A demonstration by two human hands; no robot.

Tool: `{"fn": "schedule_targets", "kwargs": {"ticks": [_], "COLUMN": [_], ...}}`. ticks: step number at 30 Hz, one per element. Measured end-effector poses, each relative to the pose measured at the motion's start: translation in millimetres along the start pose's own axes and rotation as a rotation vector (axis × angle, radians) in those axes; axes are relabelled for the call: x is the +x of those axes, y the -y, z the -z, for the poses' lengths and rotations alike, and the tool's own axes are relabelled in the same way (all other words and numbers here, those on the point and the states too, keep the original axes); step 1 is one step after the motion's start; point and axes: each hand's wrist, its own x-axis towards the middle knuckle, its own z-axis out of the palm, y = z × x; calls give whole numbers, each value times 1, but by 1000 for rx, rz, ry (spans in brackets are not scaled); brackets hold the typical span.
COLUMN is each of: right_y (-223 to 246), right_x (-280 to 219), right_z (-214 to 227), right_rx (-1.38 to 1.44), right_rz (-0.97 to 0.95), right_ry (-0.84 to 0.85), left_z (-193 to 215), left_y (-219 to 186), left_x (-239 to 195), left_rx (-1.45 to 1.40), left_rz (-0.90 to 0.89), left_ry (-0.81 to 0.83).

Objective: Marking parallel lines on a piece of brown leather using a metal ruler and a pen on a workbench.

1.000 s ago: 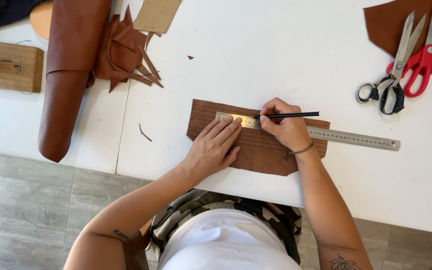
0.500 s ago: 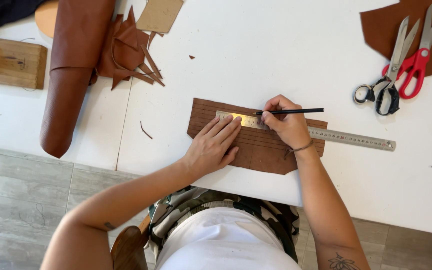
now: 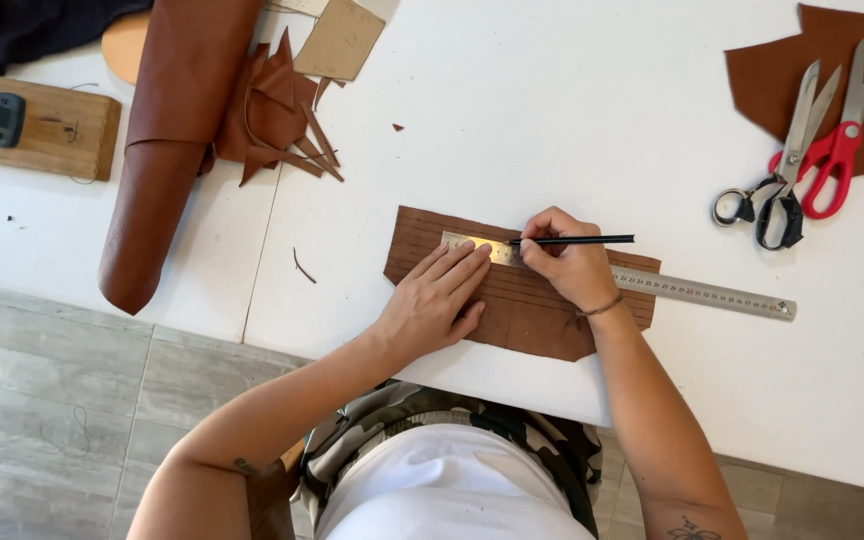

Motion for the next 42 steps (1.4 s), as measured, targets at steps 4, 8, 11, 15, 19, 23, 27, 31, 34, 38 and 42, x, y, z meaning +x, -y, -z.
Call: {"fn": "schedule_targets", "kwargs": {"ticks": [4, 8, 11, 15, 19, 23, 27, 31, 34, 38, 42], "right_y": [9, 13, 8, 10, 10, 15, 26, 12, 7, 7, 6], "right_x": [0, 1, 0, 0, 1, 2, 6, 6, 6, 7, 8], "right_z": [3, 2, 2, 2, 1, 9, 6, -5, -6, -6, -6], "right_rx": [22, 47, 55, 67, 64, 194, 153, 81, 86, 63, 78], "right_rz": [-27, -51, -58, -58, -56, -89, -58, -29, -32, -21, -23], "right_ry": [13, 18, 23, 29, 18, 30, 42, 33, 28, 42, 51], "left_z": [0, 0, -1, -3, -5, -3, -3, -6, -6, -3, -3], "left_y": [-1, -1, -1, -1, 0, -1, 0, 1, 3, 1, 1], "left_x": [1, 2, 2, 0, 0, 0, 1, -1, 0, 1, 1], "left_rx": [8, 19, 35, 34, 40, 45, 38, 23, 45, 38, 45], "left_rz": [-9, 3, 4, 13, 5, -6, -18, -17, -19, -9, -18], "left_ry": [-1, 11, 23, 23, 19, 14, 2, 1, 6, 7, -4]}}
